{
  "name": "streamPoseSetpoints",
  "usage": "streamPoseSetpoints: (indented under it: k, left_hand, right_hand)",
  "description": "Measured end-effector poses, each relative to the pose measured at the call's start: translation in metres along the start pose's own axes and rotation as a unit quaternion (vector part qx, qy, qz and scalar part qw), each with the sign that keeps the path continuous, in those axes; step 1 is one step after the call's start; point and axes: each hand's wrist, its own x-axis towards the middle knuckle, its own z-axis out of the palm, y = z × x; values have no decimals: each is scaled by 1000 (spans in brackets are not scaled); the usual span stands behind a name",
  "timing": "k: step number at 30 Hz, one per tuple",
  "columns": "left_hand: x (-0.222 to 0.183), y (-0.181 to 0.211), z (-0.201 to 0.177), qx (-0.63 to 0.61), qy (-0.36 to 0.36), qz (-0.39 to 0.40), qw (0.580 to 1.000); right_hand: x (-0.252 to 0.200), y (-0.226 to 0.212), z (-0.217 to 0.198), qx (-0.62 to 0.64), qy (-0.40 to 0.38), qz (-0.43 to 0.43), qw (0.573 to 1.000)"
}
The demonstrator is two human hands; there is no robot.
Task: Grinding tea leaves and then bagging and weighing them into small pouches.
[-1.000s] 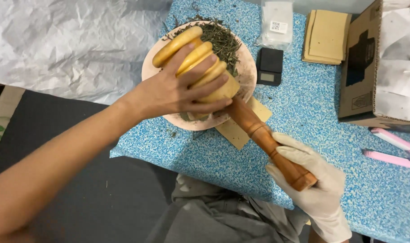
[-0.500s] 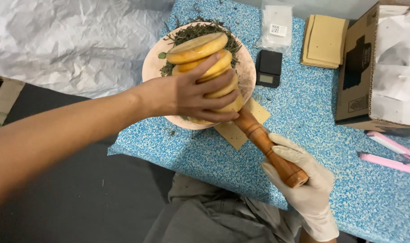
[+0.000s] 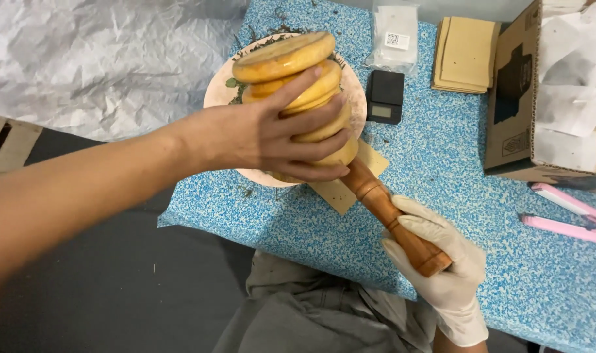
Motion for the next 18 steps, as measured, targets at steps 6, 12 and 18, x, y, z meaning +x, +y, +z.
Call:
streamPoseSetpoints:
  k: [6, 12, 18]
  left_hand:
    - [4, -21, -21, 41, -3, -3, 999]
    - [3, -28, -30, 66, 12, -32, 997]
    - [-1, -30, -29, 61, 22, -27, 998]
  right_hand:
    - [-34, 36, -13, -96, -66, -64, 991]
    - [-3, 38, 12, -66, -102, -132, 984]
    - [-3, 32, 23, -37, -70, -127, 989]
